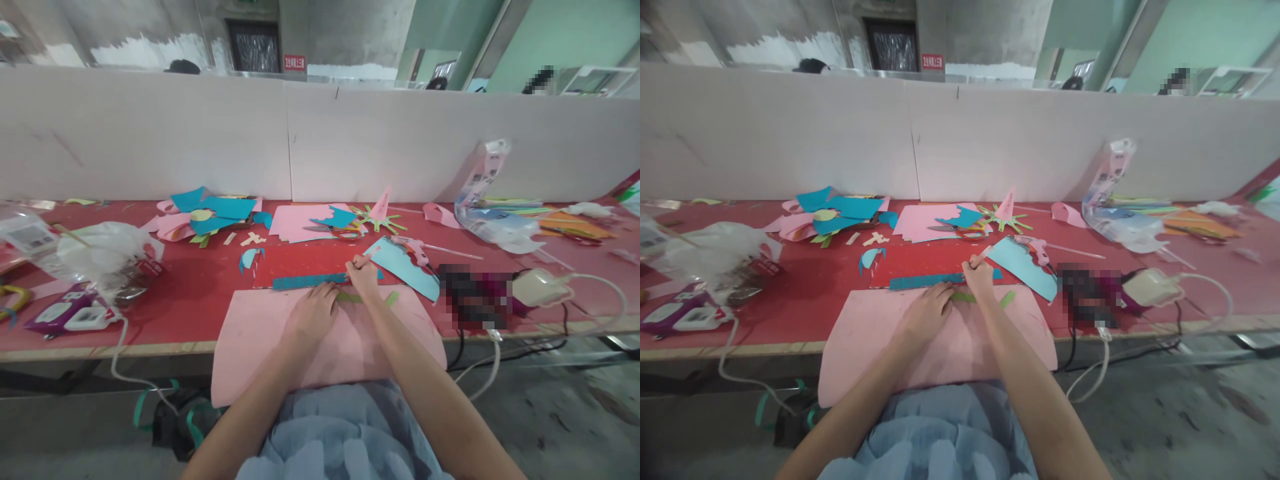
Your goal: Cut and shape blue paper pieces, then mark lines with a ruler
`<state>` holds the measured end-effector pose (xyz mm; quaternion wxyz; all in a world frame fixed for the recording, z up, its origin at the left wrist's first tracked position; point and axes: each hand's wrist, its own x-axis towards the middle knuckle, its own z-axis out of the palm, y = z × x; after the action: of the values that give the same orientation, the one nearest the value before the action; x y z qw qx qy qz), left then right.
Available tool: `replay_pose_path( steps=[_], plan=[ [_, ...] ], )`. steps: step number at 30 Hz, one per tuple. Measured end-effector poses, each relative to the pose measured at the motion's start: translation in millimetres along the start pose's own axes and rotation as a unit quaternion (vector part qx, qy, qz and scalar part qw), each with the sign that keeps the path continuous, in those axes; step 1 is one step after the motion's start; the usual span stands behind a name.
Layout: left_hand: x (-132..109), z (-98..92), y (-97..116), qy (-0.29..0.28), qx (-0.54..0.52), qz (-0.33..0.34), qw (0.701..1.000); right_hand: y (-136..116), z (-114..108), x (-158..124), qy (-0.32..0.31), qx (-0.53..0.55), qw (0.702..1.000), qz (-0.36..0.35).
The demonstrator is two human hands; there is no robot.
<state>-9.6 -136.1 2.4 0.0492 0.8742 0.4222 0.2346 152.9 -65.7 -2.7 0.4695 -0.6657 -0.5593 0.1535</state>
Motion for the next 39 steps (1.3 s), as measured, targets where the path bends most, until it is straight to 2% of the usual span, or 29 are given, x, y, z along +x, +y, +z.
replay_pose_path(
  steps=[12, 17, 22, 24, 27, 31, 33, 37, 39],
  plan=[
    [0, -2.5, 2, -0.005, 0.004, -0.01, 1.0, -5, -3, -1, -0.005, 0.052, 0.998, 0.032],
    [1, -4.0, 3, -0.01, -0.003, -0.012, 1.0, -3, -2, -1, 0.009, 0.027, 1.0, 0.001],
    [1, -2.8, 2, -0.011, 0.003, -0.017, 1.0, -8, -7, -2, 0.02, 0.148, 0.988, 0.044],
    [1, -2.1, 2, -0.01, 0.002, -0.02, 1.0, -11, -8, -4, 0.023, 0.202, 0.978, 0.035],
    [1, -1.2, 2, -0.009, 0.003, -0.016, 1.0, -15, -7, -6, -0.014, 0.246, 0.969, 0.01],
    [1, -0.2, 1, -0.01, 0.004, -0.009, 1.0, -14, -4, -10, -0.086, 0.21, 0.974, -0.022],
    [1, 0.1, 1, -0.008, 0.003, -0.006, 1.0, -11, -2, -11, -0.103, 0.183, 0.977, -0.029],
    [1, 0.5, 0, 0.001, 0.001, -0.003, 1.0, -7, 0, -10, -0.088, 0.153, 0.984, -0.009],
    [0, 0.8, 0, 0.006, -0.001, -0.002, 1.0, -6, 0, -10, -0.084, 0.132, 0.987, -0.025]
  ],
)
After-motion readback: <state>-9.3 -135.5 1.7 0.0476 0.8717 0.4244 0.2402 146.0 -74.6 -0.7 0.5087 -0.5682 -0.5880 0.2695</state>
